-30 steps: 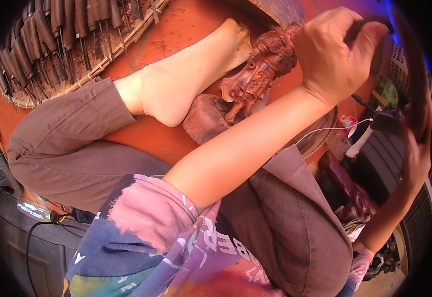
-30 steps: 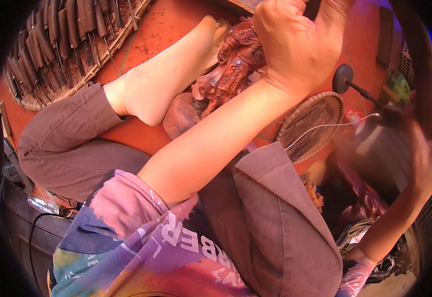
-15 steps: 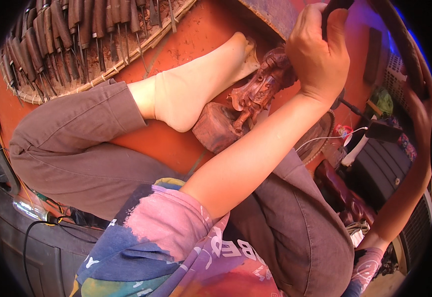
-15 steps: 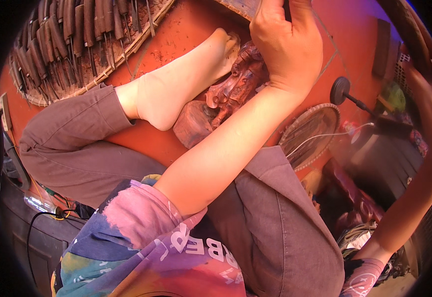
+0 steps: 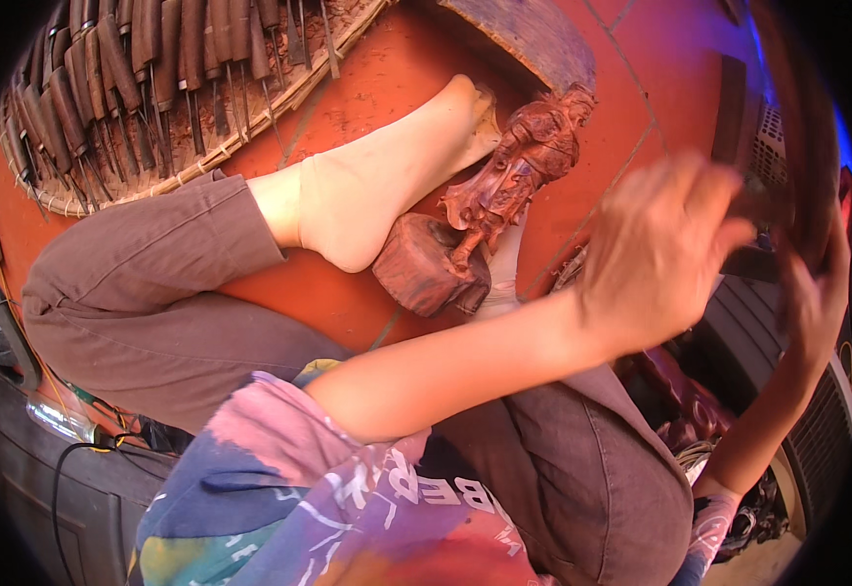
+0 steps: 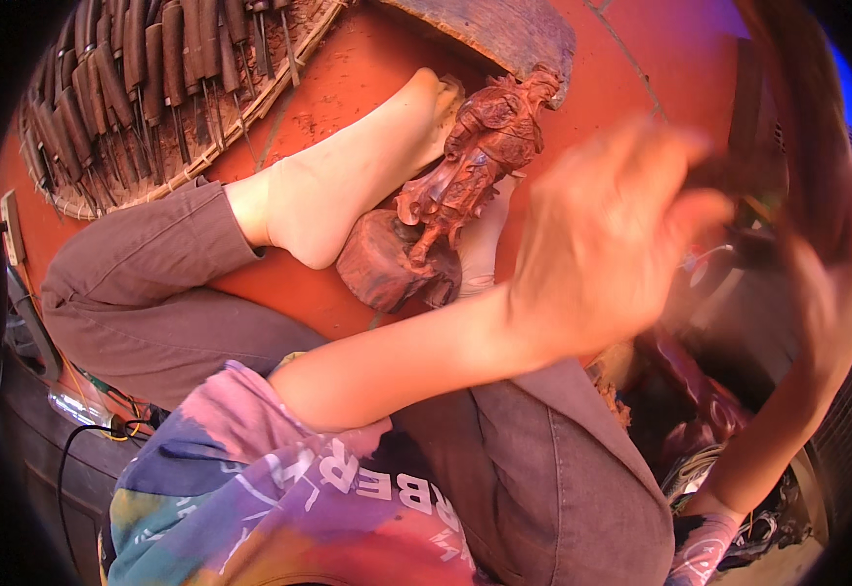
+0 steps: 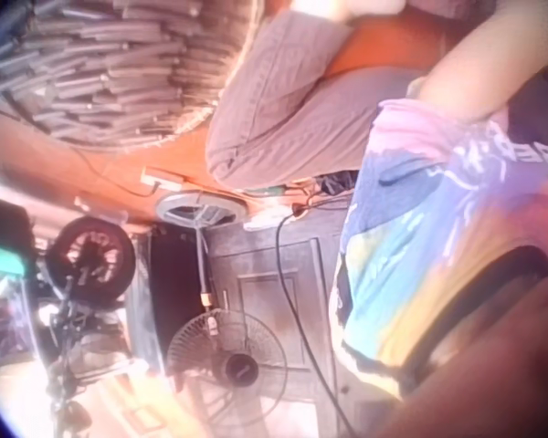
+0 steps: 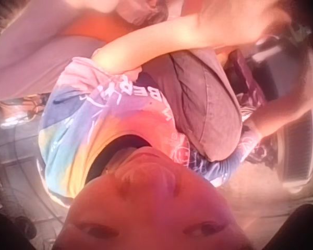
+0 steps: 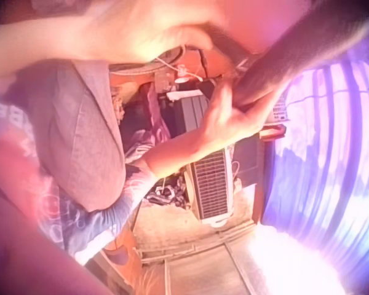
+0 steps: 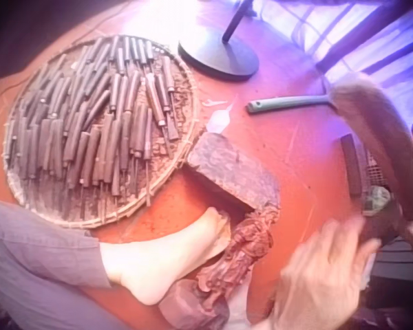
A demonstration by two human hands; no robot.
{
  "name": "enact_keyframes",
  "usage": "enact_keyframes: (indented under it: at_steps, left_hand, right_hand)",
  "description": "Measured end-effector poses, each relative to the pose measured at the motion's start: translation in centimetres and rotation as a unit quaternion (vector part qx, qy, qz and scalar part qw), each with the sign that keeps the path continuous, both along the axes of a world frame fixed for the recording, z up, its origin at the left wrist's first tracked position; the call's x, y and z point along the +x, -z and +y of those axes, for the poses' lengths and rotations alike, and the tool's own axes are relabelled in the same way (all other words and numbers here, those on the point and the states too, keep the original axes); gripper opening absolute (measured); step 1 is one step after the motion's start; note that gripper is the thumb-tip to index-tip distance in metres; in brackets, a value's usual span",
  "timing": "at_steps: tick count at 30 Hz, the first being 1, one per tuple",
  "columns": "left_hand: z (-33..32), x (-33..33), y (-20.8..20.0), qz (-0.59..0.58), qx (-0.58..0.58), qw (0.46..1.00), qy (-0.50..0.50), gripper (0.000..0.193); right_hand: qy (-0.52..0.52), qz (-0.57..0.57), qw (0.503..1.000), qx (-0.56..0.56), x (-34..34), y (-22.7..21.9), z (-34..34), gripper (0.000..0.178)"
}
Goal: The person is carving a wooden sculpture using a chisel and mallet. They hold the chisel in one hand and strike it with the mallet to shape the wood.
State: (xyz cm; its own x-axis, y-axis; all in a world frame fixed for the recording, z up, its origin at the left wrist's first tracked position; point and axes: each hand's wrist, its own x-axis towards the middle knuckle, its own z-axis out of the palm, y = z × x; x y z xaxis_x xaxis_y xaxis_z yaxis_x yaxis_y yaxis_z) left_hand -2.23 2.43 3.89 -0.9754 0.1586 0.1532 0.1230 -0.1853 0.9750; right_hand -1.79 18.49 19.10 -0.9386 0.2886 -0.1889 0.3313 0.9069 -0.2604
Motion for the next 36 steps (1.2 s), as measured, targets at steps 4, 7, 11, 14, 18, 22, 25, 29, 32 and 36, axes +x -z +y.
enact_keyframes:
  at_steps: [4, 7, 11, 14, 18, 22, 25, 29, 32, 36]
  left_hand:
    - [-3.9, 2.2, 0.5, 0.043, -0.081, 0.967, 0.239, 0.027]
    - [-6.7, 2.3, 2.2, 0.091, -0.2, 0.935, 0.278, 0.025]
    - [-8.9, 1.4, 3.1, 0.016, -0.309, 0.883, 0.354, 0.024]
    - [-9.8, 1.5, 2.9, 0.001, -0.361, 0.871, 0.332, 0.024]
    - [-9.3, 0.3, 2.4, 0.052, -0.358, 0.872, 0.33, 0.027]
    - [-8.7, 0.6, 2.8, 0.068, -0.401, 0.831, 0.379, 0.027]
    - [-9.3, 0.5, 1.2, 0.053, -0.367, 0.828, 0.419, 0.024]
    - [-8.7, -0.4, 2.3, 0.079, -0.349, 0.845, 0.398, 0.026]
    - [-8.3, 0.8, 2.0, 0.096, -0.354, 0.829, 0.423, 0.025]
    - [-6.0, 1.4, 1.8, 0.059, -0.169, 0.885, 0.431, 0.026]
  right_hand:
    - [0.103, 0.02, 0.979, -0.175, 6.6, 0.4, -0.4, 0.049]
    - [0.235, 0.004, 0.962, -0.142, 10.4, 1.2, -3.3, 0.041]
    - [0.252, -0.064, 0.955, -0.141, 14.9, 2.0, -4.6, 0.04]
    - [0.282, -0.08, 0.937, -0.189, 14.3, 3.5, -7.7, 0.047]
    - [0.415, -0.109, 0.869, -0.247, 13.7, 3.7, -10.6, 0.071]
    - [0.404, -0.104, 0.875, -0.244, 15.8, 4.1, -9.9, 0.068]
    - [0.415, -0.086, 0.869, -0.257, 16.4, 4.7, -9.4, 0.064]
    - [0.437, -0.077, 0.862, -0.244, 16.5, 4.1, -10.3, 0.062]
    - [0.427, -0.055, 0.867, -0.251, 16.7, 4.8, -9.8, 0.054]
    - [0.372, 0.008, 0.906, -0.202, 16.9, 4.9, -8.9, 0.041]
